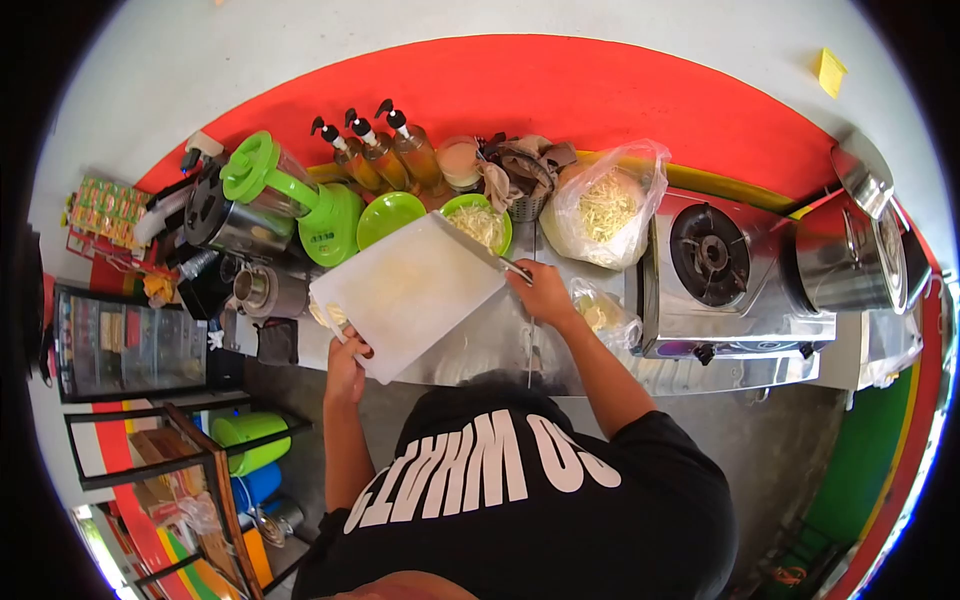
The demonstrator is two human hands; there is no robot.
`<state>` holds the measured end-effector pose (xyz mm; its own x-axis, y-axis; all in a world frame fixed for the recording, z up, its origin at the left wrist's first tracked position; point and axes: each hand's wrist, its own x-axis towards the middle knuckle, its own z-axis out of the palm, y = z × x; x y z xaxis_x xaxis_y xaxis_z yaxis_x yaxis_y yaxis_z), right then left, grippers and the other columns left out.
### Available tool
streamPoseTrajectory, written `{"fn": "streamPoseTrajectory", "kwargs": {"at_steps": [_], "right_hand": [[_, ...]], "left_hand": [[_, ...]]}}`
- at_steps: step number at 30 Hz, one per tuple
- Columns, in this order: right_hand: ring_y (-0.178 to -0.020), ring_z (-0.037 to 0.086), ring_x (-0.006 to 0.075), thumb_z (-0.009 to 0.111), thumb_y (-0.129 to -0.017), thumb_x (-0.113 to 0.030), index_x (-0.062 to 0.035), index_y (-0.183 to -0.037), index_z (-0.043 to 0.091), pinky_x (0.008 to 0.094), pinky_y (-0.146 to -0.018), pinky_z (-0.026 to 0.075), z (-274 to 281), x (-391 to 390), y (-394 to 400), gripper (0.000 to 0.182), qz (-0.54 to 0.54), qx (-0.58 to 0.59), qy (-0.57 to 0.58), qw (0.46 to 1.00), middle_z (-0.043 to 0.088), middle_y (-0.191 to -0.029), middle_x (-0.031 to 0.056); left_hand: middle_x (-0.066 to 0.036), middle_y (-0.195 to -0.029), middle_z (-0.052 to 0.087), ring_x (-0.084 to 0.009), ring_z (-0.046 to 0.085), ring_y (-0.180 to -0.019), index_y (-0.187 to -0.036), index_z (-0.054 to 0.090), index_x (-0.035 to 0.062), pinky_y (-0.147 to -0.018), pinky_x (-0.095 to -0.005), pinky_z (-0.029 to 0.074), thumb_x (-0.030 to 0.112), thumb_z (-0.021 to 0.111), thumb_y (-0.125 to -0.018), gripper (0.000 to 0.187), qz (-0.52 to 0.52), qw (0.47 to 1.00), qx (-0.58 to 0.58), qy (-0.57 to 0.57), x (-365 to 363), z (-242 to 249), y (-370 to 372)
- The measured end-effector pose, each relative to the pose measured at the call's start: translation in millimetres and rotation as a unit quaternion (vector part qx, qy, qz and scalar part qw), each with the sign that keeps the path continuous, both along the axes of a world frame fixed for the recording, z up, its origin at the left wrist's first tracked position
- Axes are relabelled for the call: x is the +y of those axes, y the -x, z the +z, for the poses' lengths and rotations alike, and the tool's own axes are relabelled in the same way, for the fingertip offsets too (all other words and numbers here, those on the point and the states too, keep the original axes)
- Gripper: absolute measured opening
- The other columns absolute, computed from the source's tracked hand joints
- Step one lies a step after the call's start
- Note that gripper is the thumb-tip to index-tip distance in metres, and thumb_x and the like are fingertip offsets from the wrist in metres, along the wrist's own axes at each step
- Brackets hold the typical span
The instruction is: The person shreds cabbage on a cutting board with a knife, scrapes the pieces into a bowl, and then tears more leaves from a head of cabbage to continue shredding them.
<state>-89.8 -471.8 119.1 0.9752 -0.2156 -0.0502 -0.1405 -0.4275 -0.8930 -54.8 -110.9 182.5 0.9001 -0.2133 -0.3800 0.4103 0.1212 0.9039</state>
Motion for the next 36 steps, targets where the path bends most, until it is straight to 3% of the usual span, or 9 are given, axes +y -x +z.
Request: {"fn": "streamPoseTrajectory", "kwargs": {"at_steps": [6, 9, 14, 18, 20, 23, 27, 30, 36], "right_hand": [[-0.062, 0.062, 0.0291, 0.068, -0.094, -0.023, 0.0008, -0.105, 0.071, 0.0398, -0.063, 0.049, 16.4, 14.0, 14.3, 0.026, -0.031, -0.010, -0.020, 0.999, 0.066, -0.074, 0.0203], [-0.062, 0.060, 0.0263, 0.068, -0.095, -0.023, 0.0014, -0.104, 0.071, 0.0383, -0.064, 0.049, 11.0, 17.8, 17.2, 0.026, 0.049, -0.013, -0.048, 0.998, 0.066, -0.074, 0.0191], [-0.067, 0.058, 0.0186, 0.067, -0.096, -0.024, 0.0020, -0.106, 0.070, 0.0349, -0.067, 0.049, -19.7, 9.6, 11.8, 0.028, -0.075, 0.042, -0.049, 0.995, 0.065, -0.074, 0.0145], [-0.069, 0.058, 0.0170, 0.065, -0.097, -0.024, 0.0021, -0.106, 0.069, 0.0348, -0.067, 0.048, 10.0, 20.0, 13.7, 0.029, -0.064, 0.033, -0.081, 0.994, 0.063, -0.074, 0.0134], [-0.069, 0.058, 0.0170, 0.064, -0.098, -0.025, 0.0019, -0.107, 0.069, 0.0348, -0.066, 0.047, 19.0, 31.9, 16.7, 0.029, 0.018, 0.065, -0.177, 0.982, 0.063, -0.076, 0.0125], [-0.069, 0.057, 0.0178, 0.064, -0.098, -0.025, 0.0016, -0.107, 0.069, 0.0353, -0.068, 0.048, -6.0, 31.0, 10.2, 0.029, 0.053, 0.029, -0.046, 0.997, 0.064, -0.078, 0.0139], [-0.069, 0.064, 0.0339, 0.063, -0.098, -0.022, 0.0019, -0.106, 0.068, 0.0415, -0.068, 0.049, -5.9, 39.7, 4.5, 0.026, -0.086, -0.019, 0.020, 0.996, 0.066, -0.079, 0.0226], [-0.073, 0.065, 0.0433, 0.063, -0.098, -0.019, 0.0021, -0.107, 0.067, 0.0457, -0.068, 0.050, 15.7, 62.1, 14.7, 0.024, -0.100, -0.048, 0.035, 0.993, 0.067, -0.080, 0.0258], [-0.082, 0.064, 0.0500, 0.063, -0.098, -0.018, 0.0013, -0.107, 0.066, 0.0519, -0.071, 0.050, 12.2, 88.0, 18.8, 0.022, -0.117, -0.065, 0.116, 0.984, 0.067, -0.086, 0.0286]], "left_hand": [[-0.002, -0.089, 0.063, -0.0096, 0.050, -0.075, -0.111, 0.067, -0.0050, -0.071, -0.0242, 0.040, 0.001, 0.050, -0.076, 0.039, -0.009, 1.000, 0.006, 0.010, 1.5, -8.8, -0.9], [-0.002, -0.089, 0.064, -0.0096, 0.050, -0.075, -0.111, 0.068, -0.0052, -0.071, -0.0242, 0.041, 0.001, 0.050, -0.076, 0.040, -0.020, 0.999, 0.008, 0.024, 1.6, -8.2, -2.6], [-0.003, -0.089, 0.065, -0.0095, 0.051, -0.075, -0.111, 0.068, -0.0057, -0.071, -0.0245, 0.041, 0.001, 0.050, -0.077, 0.039, -0.027, 0.999, -0.002, 0.022, 7.0, -9.1, -2.1], [-0.002, -0.088, 0.064, -0.0096, 0.051, -0.074, -0.110, 0.068, -0.0056, -0.071, -0.0246, 0.041, 0.002, 0.050, -0.077, 0.039, -0.030, 0.999, -0.007, 0.021, 6.2, -7.3, -2.2], [-0.003, -0.089, 0.064, -0.0098, 0.051, -0.074, -0.113, 0.066, -0.0063, -0.070, -0.0239, 0.041, 0.002, 0.049, -0.076, 0.042, -0.026, 0.999, -0.005, 0.037, 7.9, -15.2, -5.1], [-0.003, -0.091, 0.065, -0.0100, 0.051, -0.074, -0.115, 0.065, -0.0070, -0.070, -0.0236, 0.041, 0.002, 0.049, -0.075, 0.044, -0.017, 0.998, 0.012, 0.059, 6.9, -22.0, -3.8], [-0.003, -0.090, 0.064, -0.0104, 0.051, -0.074, -0.113, 0.065, -0.0070, -0.070, -0.0243, 0.041, 0.002, 0.049, -0.076, 0.042, -0.032, 0.998, 0.009, 0.055, 13.0, -17.8, -10.1], [-0.003, -0.089, 0.064, -0.0107, 0.051, -0.075, -0.111, 0.066, -0.0062, -0.071, -0.0244, 0.042, 0.002, 0.050, -0.076, 0.039, -0.047, 0.997, 0.011, 0.067, 21.3, -16.5, -20.6], [-0.002, -0.086, 0.062, -0.0103, 0.052, -0.076, -0.108, 0.067, -0.0040, -0.072, -0.0244, 0.043, 0.003, 0.051, -0.077, 0.035, -0.078, 0.993, 0.002, 0.085, 29.0, -15.4, -42.3]]}}
